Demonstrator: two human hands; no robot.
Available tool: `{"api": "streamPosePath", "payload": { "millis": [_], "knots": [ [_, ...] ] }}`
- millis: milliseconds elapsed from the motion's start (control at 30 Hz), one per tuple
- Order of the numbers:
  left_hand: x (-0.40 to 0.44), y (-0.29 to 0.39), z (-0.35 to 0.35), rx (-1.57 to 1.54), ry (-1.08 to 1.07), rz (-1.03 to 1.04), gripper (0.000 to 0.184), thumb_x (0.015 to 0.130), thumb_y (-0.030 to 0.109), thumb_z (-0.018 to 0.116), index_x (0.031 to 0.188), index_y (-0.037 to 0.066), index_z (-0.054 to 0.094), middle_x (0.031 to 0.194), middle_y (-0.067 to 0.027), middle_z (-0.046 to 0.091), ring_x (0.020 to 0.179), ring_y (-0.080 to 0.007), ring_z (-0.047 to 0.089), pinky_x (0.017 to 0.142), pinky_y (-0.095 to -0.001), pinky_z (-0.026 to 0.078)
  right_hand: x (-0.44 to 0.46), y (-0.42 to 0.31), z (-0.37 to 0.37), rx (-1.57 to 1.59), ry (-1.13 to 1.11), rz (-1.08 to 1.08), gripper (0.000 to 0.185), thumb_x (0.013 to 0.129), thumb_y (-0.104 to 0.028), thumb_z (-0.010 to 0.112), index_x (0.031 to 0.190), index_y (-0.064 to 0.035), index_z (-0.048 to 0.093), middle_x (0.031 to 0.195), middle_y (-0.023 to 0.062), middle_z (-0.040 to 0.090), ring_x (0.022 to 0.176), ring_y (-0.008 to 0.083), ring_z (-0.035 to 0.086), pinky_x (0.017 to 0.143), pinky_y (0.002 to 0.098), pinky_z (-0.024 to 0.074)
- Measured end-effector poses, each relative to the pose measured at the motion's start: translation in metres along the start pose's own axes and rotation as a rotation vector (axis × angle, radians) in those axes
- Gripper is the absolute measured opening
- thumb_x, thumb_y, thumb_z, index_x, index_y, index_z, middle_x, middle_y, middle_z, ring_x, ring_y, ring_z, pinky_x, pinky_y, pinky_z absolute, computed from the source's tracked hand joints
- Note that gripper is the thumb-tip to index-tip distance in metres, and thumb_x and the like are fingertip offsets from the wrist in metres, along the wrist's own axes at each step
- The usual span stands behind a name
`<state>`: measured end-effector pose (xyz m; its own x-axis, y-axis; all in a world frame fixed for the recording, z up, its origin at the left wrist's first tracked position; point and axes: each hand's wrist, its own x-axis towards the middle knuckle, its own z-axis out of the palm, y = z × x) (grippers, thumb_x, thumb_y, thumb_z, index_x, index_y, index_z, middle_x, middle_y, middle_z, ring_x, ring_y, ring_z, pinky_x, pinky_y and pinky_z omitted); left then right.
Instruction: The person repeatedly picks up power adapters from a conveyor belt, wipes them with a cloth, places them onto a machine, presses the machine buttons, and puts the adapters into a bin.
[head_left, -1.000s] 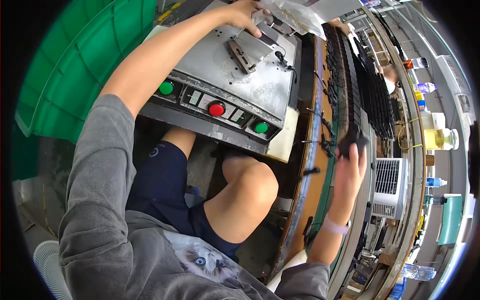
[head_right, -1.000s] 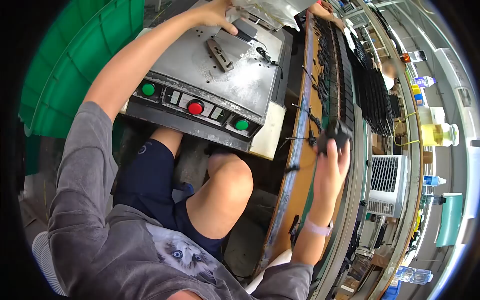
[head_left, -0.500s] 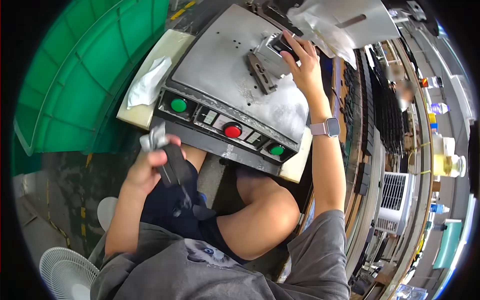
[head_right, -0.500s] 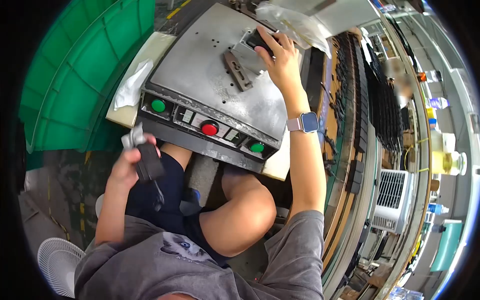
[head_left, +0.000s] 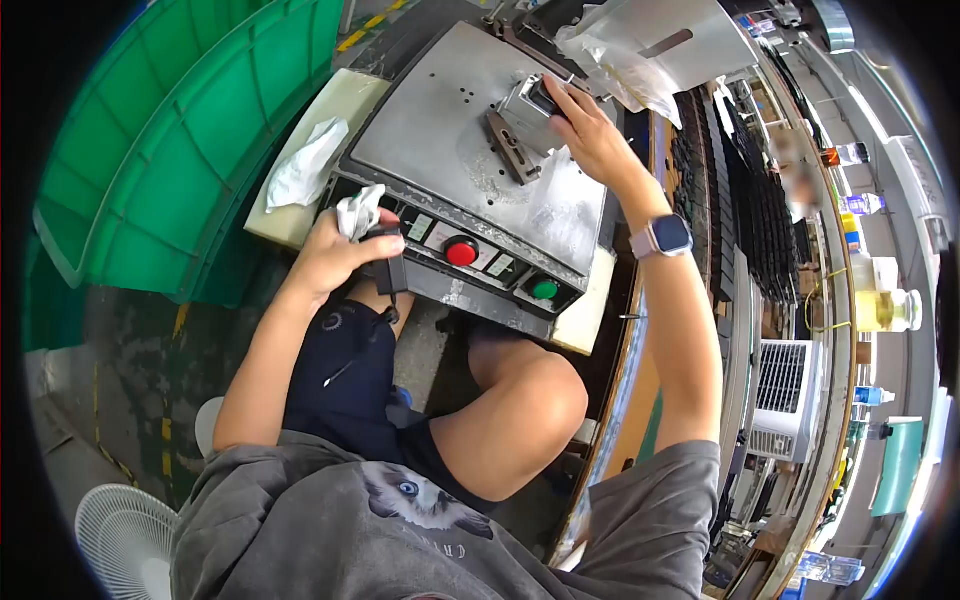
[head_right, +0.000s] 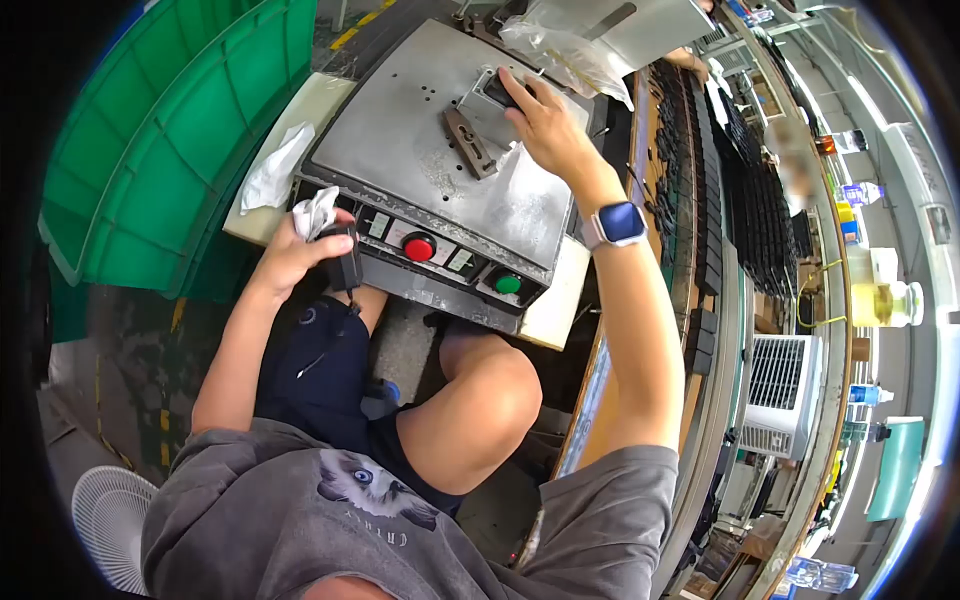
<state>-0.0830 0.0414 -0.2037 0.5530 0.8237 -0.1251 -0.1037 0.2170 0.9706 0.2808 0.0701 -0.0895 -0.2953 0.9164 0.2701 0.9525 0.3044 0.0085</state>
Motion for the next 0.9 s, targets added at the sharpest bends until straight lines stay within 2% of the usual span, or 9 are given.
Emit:
{"api": "streamPosePath", "payload": {
  "millis": [67,133,200,367,433,567,700,767,900],
  "knots": [
    [0.007,0.001,-0.008,0.035,0.086,0.046,0.043,0.075,0.019,0.08,0.11,0.001,0.064,0.099,-0.0048,0.067,0.092,-0.0131,0.063,0.087,-0.0292,0.049,-0.018,-0.023,-0.031,-0.157,-0.159,0.094,0.064,0.095,-0.026,0.06,0.152,-0.0199,0.033,0.15,0.026,0.035,0.134,0.0459,0.038,0.109,0.0481,0.0375],
    [0.013,0.001,-0.013,0.002,0.143,0.036,0.047,0.073,0.019,0.082,0.111,0.0,0.063,0.101,-0.0057,0.066,0.095,-0.0136,0.063,0.087,-0.0294,0.049,-0.056,-0.065,-0.056,-0.123,-0.48,0.278,0.119,0.065,-0.049,0.085,0.157,-0.0242,0.016,0.158,0.023,0.021,0.142,0.0445,0.027,0.114,0.0536,0.0296],
    [0.02,-0.012,-0.017,0.024,0.176,0.065,0.053,0.07,0.021,0.086,0.113,-0.001,0.063,0.103,-0.0073,0.066,0.096,-0.0153,0.062,0.087,-0.0302,0.049,-0.102,-0.077,-0.039,0.14,-0.743,0.34,0.141,0.044,-0.047,0.094,0.158,-0.0249,0.012,0.162,0.0181,0.014,0.148,0.0399,0.014,0.115,0.061,0.0214],
    [0.003,0.014,0.001,0.139,0.078,0.143,0.047,0.068,0.017,0.086,0.106,-0.002,0.064,0.101,-0.0078,0.066,0.095,-0.0156,0.062,0.087,-0.0301,0.049,-0.155,-0.113,-0.01,-0.241,-0.211,0.366,0.114,0.057,-0.027,0.091,0.152,-0.0116,0.029,0.153,0.0206,0.029,0.141,0.0386,0.03,0.112,0.0559,0.0259],
    [-0.004,0.05,0.031,0.215,-0.039,0.303,0.04,0.071,0.015,0.083,0.104,0.0,0.066,0.092,-0.0047,0.068,0.09,-0.0145,0.064,0.087,-0.0307,0.05,-0.141,-0.146,-0.039,0.288,0.032,0.413,0.108,0.065,-0.039,0.089,0.149,-0.0019,0.032,0.148,0.0241,0.037,0.138,0.0342,0.039,0.109,0.045,0.0367],
    [0.005,0.116,0.117,0.121,-0.249,0.358,0.035,0.078,0.022,0.083,0.103,0.002,0.069,0.092,-0.0025,0.067,0.086,-0.011,0.06,0.078,-0.028,0.049,-0.118,-0.174,-0.046,1.542,-0.043,0.366,0.075,0.075,-0.015,0.084,0.137,0.0011,0.045,0.13,0.0156,0.057,0.117,0.0235,0.058,0.098,0.0345,0.0482],
    [0.017,0.12,0.165,0.055,-0.174,0.317,0.028,0.097,0.029,0.063,0.107,0.003,0.069,0.093,-0.0031,0.066,0.085,-0.0122,0.061,0.076,-0.0275,0.049,-0.117,-0.17,-0.015,2.05,0.499,0.505,0.035,0.08,0.004,0.07,0.112,0.001,0.057,0.106,0.0112,0.065,0.095,0.0181,0.066,0.087,0.0313,0.0562],
    [0.049,0.096,0.177,0.281,-0.207,0.53,0.034,0.1,0.034,0.056,0.108,0.003,0.069,0.095,-0.0039,0.067,0.088,-0.0131,0.061,0.079,-0.0282,0.048,-0.124,-0.172,-0.016,2.361,0.68,0.528,0.031,0.085,0.009,0.061,0.114,-0.0004,0.055,0.109,0.0121,0.063,0.1,0.0214,0.066,0.095,0.0366,0.0549],
    [0.041,0.124,0.23,0.067,-0.398,0.376,0.033,0.103,0.029,0.049,0.106,0.002,0.067,0.1,-0.0084,0.069,0.091,-0.0159,0.064,0.083,-0.0315,0.048,-0.15,-0.149,-0.035,2.561,0.951,0.275,0.018,0.09,0.001,0.061,0.108,0.0006,0.06,0.117,0.0164,0.06,0.104,0.0267,0.064,0.094,0.039,0.0548]
  ]
}}
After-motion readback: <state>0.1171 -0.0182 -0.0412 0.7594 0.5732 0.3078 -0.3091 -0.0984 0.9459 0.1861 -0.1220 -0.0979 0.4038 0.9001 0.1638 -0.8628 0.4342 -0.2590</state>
